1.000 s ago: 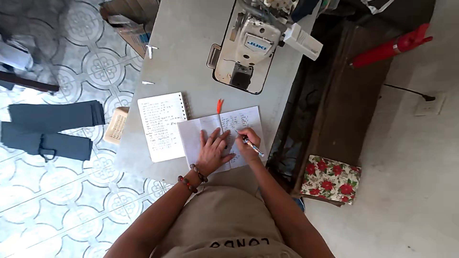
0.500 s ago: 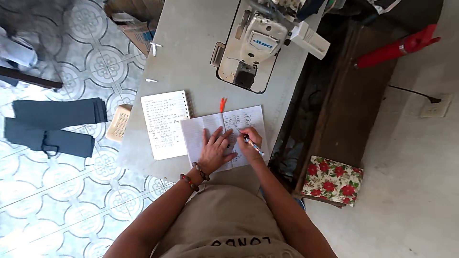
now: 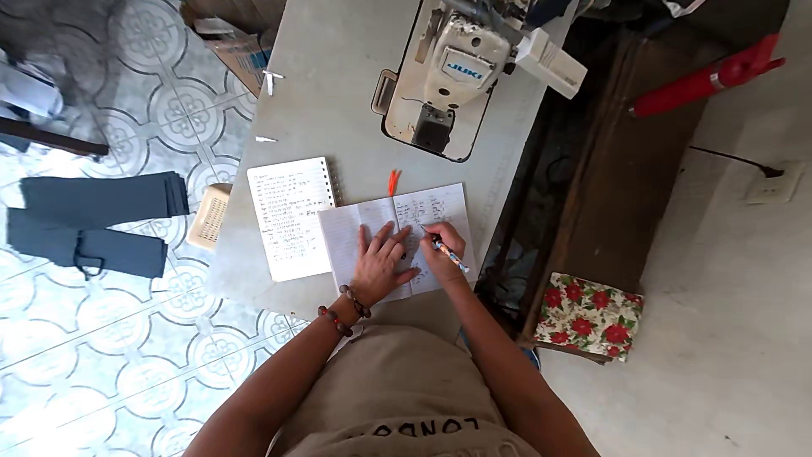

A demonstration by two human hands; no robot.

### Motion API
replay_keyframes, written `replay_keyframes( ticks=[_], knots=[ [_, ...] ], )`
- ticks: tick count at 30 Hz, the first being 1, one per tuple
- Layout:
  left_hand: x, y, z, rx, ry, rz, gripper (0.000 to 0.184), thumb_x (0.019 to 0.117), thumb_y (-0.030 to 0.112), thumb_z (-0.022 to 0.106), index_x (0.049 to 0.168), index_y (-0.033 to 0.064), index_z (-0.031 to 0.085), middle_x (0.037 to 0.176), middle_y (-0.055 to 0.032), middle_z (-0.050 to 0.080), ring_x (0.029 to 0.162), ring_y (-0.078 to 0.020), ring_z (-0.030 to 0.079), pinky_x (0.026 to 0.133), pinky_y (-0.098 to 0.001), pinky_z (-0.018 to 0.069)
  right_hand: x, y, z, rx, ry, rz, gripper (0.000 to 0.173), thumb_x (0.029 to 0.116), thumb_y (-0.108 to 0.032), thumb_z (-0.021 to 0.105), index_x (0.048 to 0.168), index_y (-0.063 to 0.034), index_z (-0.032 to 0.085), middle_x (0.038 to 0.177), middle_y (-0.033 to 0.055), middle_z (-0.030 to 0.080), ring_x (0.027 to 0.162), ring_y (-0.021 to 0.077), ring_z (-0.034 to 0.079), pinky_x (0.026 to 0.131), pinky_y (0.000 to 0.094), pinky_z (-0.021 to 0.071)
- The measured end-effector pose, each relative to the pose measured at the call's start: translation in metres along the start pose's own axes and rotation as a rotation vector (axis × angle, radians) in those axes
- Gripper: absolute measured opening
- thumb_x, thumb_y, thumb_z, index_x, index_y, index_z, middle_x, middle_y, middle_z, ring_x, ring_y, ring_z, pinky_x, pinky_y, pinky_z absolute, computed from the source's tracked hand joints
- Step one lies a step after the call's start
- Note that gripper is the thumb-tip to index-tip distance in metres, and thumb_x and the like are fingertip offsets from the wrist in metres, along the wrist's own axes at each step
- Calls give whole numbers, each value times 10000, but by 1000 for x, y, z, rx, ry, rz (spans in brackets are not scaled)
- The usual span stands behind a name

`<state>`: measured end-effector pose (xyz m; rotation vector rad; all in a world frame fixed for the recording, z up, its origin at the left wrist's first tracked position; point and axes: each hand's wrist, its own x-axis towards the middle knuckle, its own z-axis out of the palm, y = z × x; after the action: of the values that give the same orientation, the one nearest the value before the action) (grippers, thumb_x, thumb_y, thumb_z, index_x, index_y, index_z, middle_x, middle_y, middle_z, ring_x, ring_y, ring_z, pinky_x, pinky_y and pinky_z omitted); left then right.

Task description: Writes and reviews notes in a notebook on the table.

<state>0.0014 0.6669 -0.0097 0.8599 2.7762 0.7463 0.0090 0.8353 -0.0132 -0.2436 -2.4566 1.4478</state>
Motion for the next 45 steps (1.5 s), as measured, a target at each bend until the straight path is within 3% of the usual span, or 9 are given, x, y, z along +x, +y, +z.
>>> replay_keyframes(
  ticks=[13, 16, 19, 22, 24, 27, 32, 39, 45],
  knots=[
    [1, 0, -1, -10, -18, -8, 428, 841, 498, 766, 938, 86, 712, 1496, -53, 574, 1447, -355, 455, 1137, -770, 162, -1, 2, -1, 57, 1, 17, 142, 825, 21, 614, 927, 91, 683, 838, 158, 665, 696, 134, 630, 653, 234, 547],
    [1, 0, -1, -7, -7, -6, 434, 836, 501, 770, 936, 81, 718, 1489, -57, 581, 1441, -356, 462, 1138, -767, 169, -1, 4, -5, 82, 42, 64, 182, 899, 4, 587, 1039, 88, 667, 878, 147, 667, 722, 100, 626, 691, 217, 544],
    [1, 0, -2, -7, -9, -3, 423, 836, 497, 770, 924, 88, 709, 1488, -57, 581, 1441, -360, 461, 1135, -769, 174, 4, 3, -11, 163, 9, 152, 246, 991, -57, 573, 1195, 70, 625, 1012, 162, 676, 845, 122, 655, 781, 267, 563],
    [1, 0, -2, -31, -28, -13, 425, 841, 487, 774, 962, 83, 720, 1499, -55, 571, 1451, -367, 446, 1135, -779, 164, 10, 1, -21, 280, -46, 261, 274, 1042, -136, 528, 1250, 22, 611, 1083, 120, 690, 920, 99, 672, 838, 280, 571],
    [1, 0, -3, -28, -33, -20, 425, 839, 493, 775, 956, 88, 719, 1500, -53, 570, 1451, -363, 447, 1136, -776, 161, 15, 2, -24, 345, -45, 297, 268, 1043, -151, 522, 1225, 22, 617, 1061, 91, 697, 906, 75, 672, 838, 262, 570],
    [2, 0, -3, -30, -20, -17, 422, 835, 487, 780, 946, 85, 713, 1492, -54, 578, 1448, -365, 451, 1133, -779, 162, 23, 0, -23, 314, -64, 286, 235, 1010, -80, 545, 1159, 73, 641, 1023, 121, 698, 882, 89, 680, 827, 261, 576],
    [1, 1, -3, -10, -40, -22, 424, 843, 493, 772, 956, 87, 722, 1494, -50, 576, 1459, -358, 436, 1144, -767, 161, 17, -19, -21, 123, -122, 197, 181, 999, -71, 601, 1151, 10, 658, 971, 129, 699, 733, 111, 640, 676, 252, 553],
    [1, 0, -2, 0, -32, -15, 432, 839, 504, 769, 939, 87, 717, 1492, -47, 579, 1454, -357, 445, 1140, -768, 168, 5, 2, -5, 72, 19, 43, 202, 856, 10, 614, 1029, 90, 682, 905, 170, 680, 750, 140, 646, 707, 245, 557],
    [1, 1, -1, 6, -26, -19, 430, 832, 505, 775, 952, 95, 728, 1491, -40, 581, 1453, -353, 447, 1142, -766, 161, 3, 3, -3, 55, 24, 10, 188, 829, -5, 593, 961, 102, 673, 825, 154, 657, 669, 121, 610, 630, 222, 532]
  ],
)
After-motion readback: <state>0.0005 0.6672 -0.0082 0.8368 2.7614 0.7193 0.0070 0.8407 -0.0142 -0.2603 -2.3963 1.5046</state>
